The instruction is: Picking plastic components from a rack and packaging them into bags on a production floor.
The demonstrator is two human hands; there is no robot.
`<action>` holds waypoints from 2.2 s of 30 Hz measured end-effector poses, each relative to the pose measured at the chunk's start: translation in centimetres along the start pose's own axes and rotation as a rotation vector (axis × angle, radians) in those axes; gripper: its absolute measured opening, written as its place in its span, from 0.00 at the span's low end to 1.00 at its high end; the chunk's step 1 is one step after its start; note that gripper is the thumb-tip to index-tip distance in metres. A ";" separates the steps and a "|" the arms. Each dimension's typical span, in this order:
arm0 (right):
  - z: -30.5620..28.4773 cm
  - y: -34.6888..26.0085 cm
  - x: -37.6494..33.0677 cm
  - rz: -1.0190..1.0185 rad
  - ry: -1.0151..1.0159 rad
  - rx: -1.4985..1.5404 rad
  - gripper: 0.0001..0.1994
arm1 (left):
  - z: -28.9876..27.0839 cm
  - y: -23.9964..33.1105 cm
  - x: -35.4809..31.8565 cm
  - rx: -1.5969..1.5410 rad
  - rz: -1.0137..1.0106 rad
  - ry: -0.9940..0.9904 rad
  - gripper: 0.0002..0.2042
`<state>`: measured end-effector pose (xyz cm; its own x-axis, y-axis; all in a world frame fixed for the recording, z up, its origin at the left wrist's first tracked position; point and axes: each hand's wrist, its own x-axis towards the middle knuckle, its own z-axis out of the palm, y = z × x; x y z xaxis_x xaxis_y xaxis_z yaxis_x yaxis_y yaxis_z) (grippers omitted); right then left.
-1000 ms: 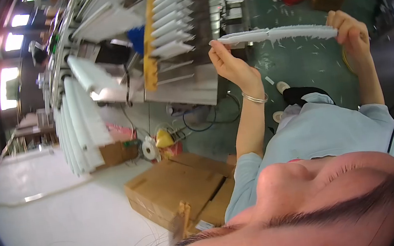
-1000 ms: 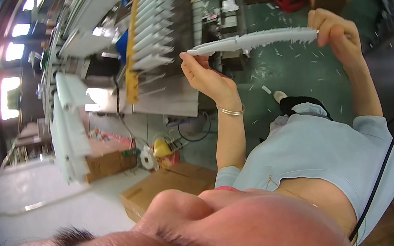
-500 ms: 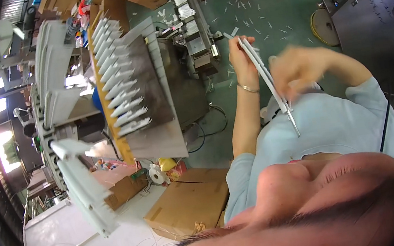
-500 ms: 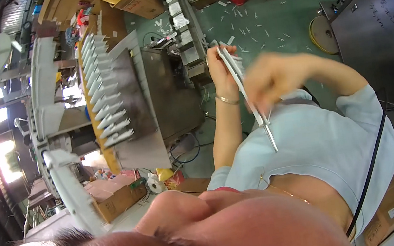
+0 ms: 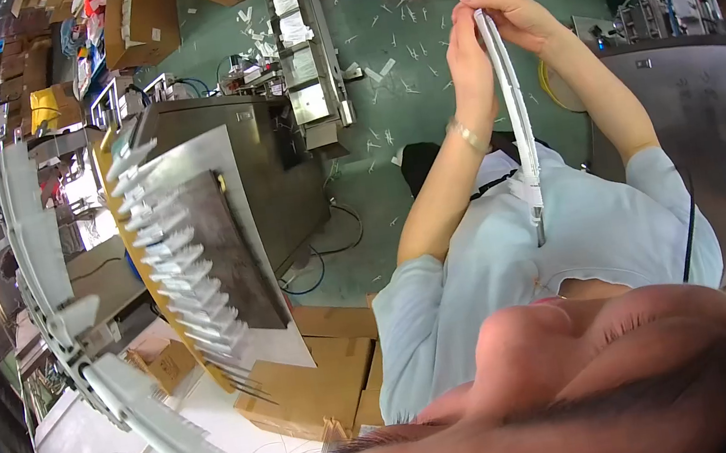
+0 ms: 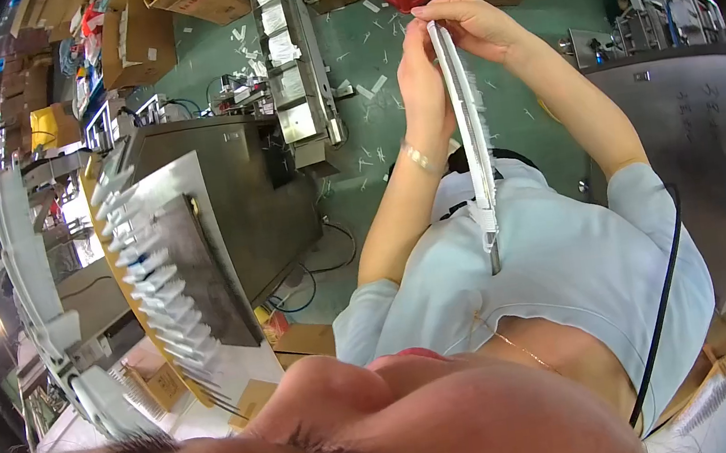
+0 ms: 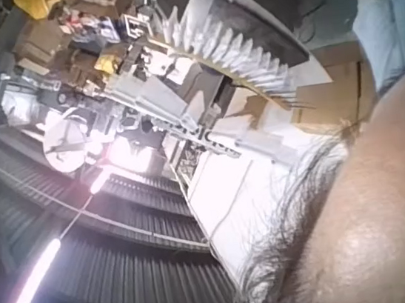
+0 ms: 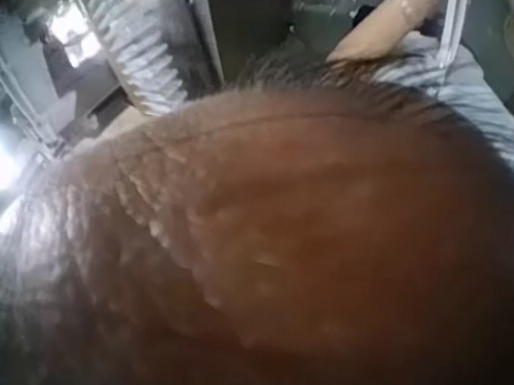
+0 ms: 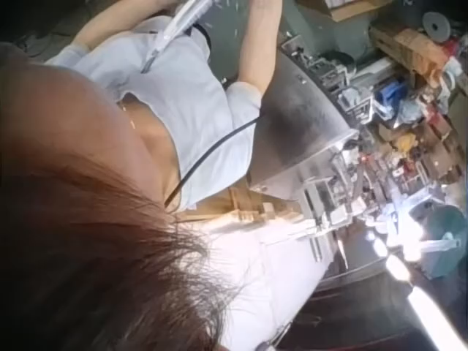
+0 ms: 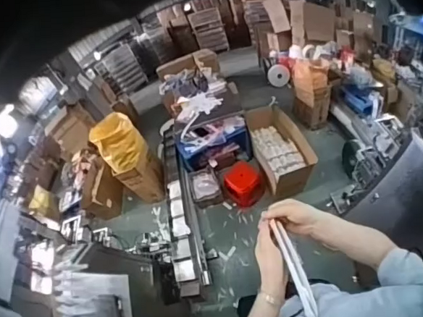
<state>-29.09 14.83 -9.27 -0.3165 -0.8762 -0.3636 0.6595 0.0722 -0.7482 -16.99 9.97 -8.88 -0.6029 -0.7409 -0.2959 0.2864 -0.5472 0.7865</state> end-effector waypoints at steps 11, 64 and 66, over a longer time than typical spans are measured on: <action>-0.7 -7.2 14.5 -0.099 -0.028 -0.100 0.08 | -5.7 14.5 1.5 0.697 -0.192 -0.760 0.05; 45.4 -24.1 67.7 -0.078 -1.199 -0.057 0.09 | -21.1 47.6 35.4 0.019 1.221 1.248 0.15; 47.2 -23.6 69.2 -0.042 -1.253 -0.016 0.09 | -20.8 49.5 36.7 0.034 1.290 1.252 0.17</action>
<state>-34.33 -70.01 9.43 0.5335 -0.7273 0.4317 0.6539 0.0310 -0.7559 -9.40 -52.40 7.93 0.8332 -0.4825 0.2703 0.0481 0.5500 0.8338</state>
